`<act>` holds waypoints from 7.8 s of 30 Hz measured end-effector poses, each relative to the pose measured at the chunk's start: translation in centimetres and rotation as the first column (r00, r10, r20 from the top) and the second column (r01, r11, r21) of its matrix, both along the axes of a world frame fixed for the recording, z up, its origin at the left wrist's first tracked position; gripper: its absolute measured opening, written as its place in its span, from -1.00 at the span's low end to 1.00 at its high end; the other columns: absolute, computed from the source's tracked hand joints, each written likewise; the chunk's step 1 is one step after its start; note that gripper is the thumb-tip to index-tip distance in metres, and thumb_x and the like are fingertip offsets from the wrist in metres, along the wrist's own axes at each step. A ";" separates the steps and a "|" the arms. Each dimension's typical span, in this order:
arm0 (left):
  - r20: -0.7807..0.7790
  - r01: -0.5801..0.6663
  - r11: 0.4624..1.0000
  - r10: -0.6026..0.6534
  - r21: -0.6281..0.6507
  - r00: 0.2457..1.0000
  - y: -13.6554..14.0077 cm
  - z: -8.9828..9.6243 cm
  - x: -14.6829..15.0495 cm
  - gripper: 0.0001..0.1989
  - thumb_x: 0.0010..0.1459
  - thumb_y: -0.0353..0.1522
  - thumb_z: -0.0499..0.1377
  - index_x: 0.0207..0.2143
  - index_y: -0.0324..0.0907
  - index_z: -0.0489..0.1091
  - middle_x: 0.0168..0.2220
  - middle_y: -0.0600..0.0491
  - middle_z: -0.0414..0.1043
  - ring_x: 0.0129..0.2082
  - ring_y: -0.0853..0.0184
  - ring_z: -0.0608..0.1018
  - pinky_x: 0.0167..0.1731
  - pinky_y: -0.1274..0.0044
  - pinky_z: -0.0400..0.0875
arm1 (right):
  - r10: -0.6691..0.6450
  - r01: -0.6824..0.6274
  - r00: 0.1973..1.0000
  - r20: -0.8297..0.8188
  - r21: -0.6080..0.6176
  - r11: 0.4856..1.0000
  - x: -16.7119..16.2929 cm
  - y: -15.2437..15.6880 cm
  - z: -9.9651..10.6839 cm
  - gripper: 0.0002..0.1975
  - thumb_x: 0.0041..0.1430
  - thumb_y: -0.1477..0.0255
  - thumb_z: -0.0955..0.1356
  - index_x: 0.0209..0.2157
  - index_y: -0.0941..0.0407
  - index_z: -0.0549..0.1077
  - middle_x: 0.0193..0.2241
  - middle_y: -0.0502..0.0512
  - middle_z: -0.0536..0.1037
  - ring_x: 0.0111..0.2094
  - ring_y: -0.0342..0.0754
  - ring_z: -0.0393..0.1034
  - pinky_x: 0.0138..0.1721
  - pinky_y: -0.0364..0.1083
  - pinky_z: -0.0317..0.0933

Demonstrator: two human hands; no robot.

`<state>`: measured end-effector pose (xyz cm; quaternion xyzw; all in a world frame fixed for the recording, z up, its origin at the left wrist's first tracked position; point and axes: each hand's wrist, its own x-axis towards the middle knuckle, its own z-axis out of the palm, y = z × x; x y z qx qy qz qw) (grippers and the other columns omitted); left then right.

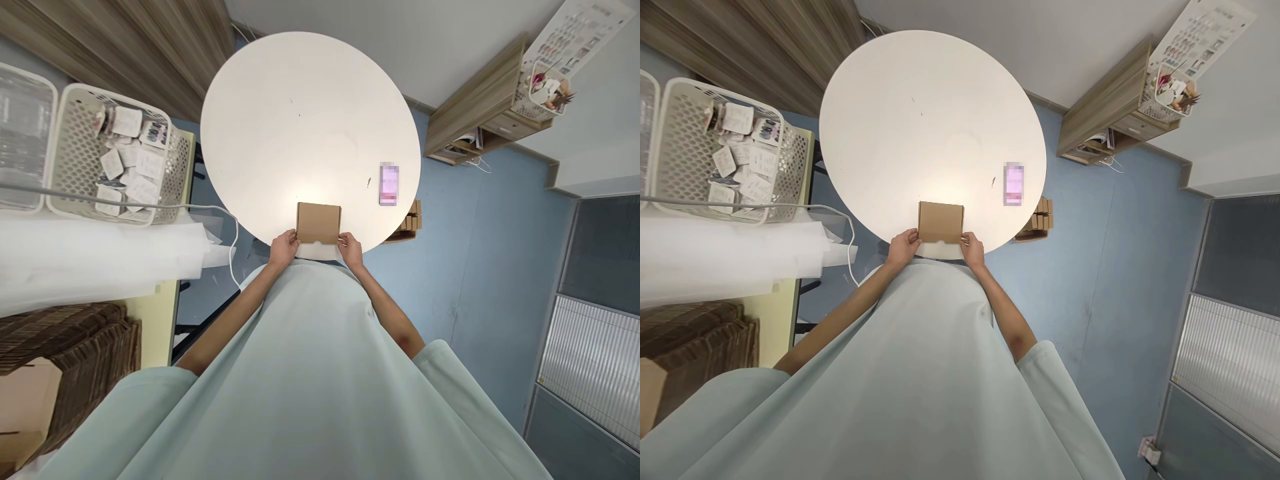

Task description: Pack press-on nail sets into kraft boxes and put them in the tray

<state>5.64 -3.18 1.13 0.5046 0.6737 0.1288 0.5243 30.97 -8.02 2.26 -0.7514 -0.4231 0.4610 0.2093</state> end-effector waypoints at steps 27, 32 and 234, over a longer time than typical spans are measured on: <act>-0.063 -0.035 0.981 0.048 0.189 0.997 2.7 6.1 0.5 -0.51 0.40 0.04 0.26 0.11 -0.10 0.66 -0.05 -0.07 0.76 0.13 -0.10 0.72 0.25 0.09 0.55 | -0.046 0.044 0.999 0.011 0.147 0.988 2.9 3.4 6.5 -0.46 0.44 -0.10 0.34 -0.20 0.06 0.71 -0.09 0.19 0.75 0.02 0.16 0.62 0.15 0.11 0.52; -0.014 -0.005 0.992 0.007 0.130 1.000 2.9 5.5 0.9 -0.53 0.40 -0.02 0.26 0.15 -0.11 0.62 0.02 -0.08 0.73 0.10 0.01 0.72 0.22 0.20 0.57 | -0.051 0.054 0.998 -0.049 0.065 0.996 3.7 3.8 5.7 -0.55 0.41 0.00 0.40 -0.09 0.08 0.73 0.02 0.21 0.74 0.08 0.16 0.64 0.21 0.12 0.49; 0.727 -0.728 0.684 0.520 -0.040 0.449 -14.2 19.6 7.6 -0.50 0.13 -0.03 0.41 0.01 -0.12 0.66 0.18 -0.17 0.66 0.19 -0.03 0.66 0.26 0.19 0.53 | 0.254 -0.244 0.965 0.060 0.552 0.797 -0.1 -6.3 18.1 -0.75 0.35 0.19 0.38 -0.19 0.09 0.57 -0.09 0.22 0.66 -0.20 0.03 0.57 -0.16 0.00 0.48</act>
